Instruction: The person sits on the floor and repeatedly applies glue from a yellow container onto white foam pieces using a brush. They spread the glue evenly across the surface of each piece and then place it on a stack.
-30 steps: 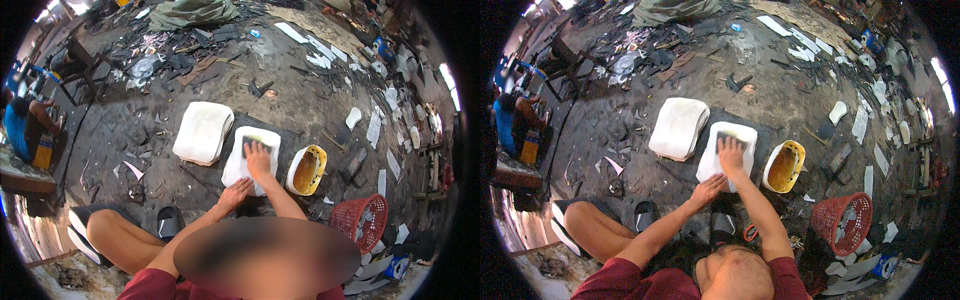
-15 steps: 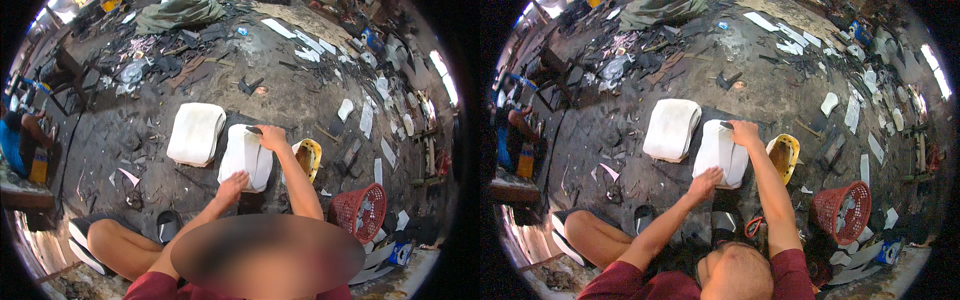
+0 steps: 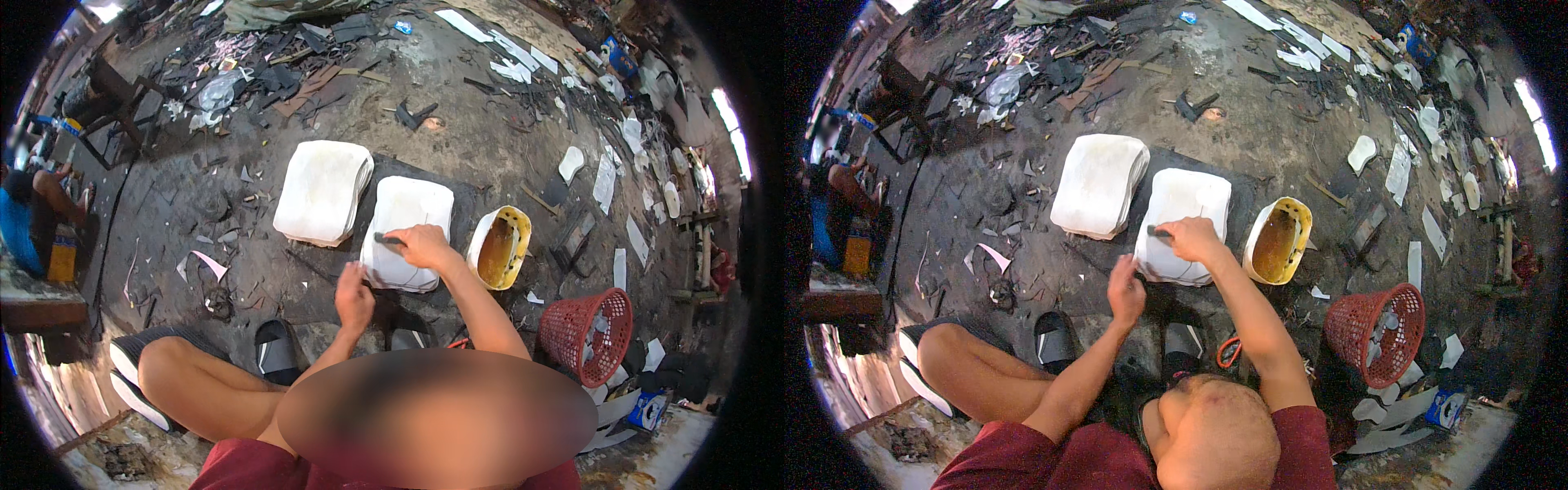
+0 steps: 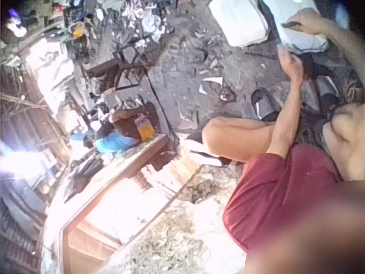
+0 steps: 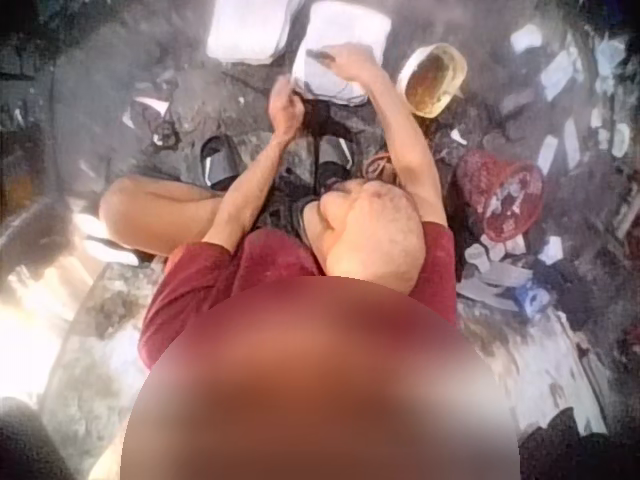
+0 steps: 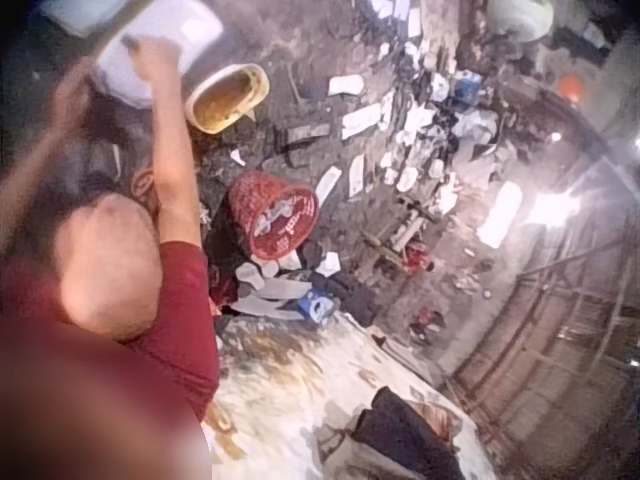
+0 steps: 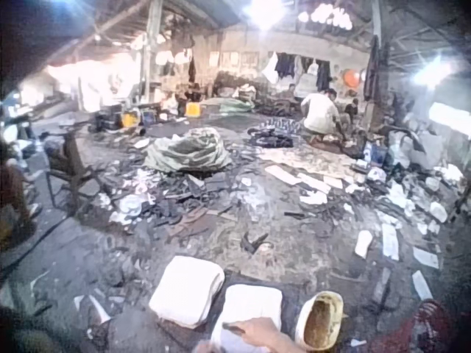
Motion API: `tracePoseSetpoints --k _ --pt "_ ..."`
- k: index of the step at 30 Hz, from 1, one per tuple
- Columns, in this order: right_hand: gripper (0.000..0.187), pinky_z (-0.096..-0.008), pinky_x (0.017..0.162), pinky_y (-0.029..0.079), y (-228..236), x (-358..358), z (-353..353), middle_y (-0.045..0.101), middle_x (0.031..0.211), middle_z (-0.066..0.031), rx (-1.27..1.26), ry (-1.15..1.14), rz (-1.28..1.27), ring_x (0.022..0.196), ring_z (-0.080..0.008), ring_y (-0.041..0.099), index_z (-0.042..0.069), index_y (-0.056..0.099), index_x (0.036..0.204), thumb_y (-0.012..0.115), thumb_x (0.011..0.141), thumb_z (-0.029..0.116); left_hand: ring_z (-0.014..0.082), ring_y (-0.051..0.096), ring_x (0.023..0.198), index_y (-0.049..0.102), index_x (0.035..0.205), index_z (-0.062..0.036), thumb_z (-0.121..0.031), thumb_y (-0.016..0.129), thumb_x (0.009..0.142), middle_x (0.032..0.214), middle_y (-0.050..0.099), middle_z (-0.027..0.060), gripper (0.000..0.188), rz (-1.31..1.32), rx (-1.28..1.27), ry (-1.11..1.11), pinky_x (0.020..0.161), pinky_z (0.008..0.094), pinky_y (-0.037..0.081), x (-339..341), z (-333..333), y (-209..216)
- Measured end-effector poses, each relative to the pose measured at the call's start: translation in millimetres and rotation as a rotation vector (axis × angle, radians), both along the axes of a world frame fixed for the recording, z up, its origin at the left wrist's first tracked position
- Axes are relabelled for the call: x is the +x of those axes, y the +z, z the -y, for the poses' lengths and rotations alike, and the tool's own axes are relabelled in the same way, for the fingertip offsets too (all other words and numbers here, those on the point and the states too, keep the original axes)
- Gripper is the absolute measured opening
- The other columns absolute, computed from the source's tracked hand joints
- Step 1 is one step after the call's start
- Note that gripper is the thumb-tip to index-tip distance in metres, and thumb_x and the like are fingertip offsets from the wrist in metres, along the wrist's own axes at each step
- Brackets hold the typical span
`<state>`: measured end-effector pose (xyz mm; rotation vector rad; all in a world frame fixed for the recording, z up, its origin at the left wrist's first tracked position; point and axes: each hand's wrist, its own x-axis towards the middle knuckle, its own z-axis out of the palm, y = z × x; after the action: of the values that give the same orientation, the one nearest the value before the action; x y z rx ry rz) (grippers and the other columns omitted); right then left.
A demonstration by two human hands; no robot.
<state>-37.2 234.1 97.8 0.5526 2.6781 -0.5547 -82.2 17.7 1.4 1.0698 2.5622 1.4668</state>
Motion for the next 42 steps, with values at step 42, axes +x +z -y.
tracePoseSetpoints --k 42 --pt "0.037 -0.0306 0.091 0.051 52 101 -23 0.073 0.113 -0.0114 -0.494 -0.683 -0.993 0.101 -0.0165 0.067 0.003 0.067 0.127 0.071 0.091 0.014 0.0293 0.058 0.103 0.064 0.101 -0.0087 -0.020 0.070 0.087 0.108 0.068 0.0060 0.019 -0.240 -0.249 -0.603 0.091 0.0439 0.045 -26 -30 29"
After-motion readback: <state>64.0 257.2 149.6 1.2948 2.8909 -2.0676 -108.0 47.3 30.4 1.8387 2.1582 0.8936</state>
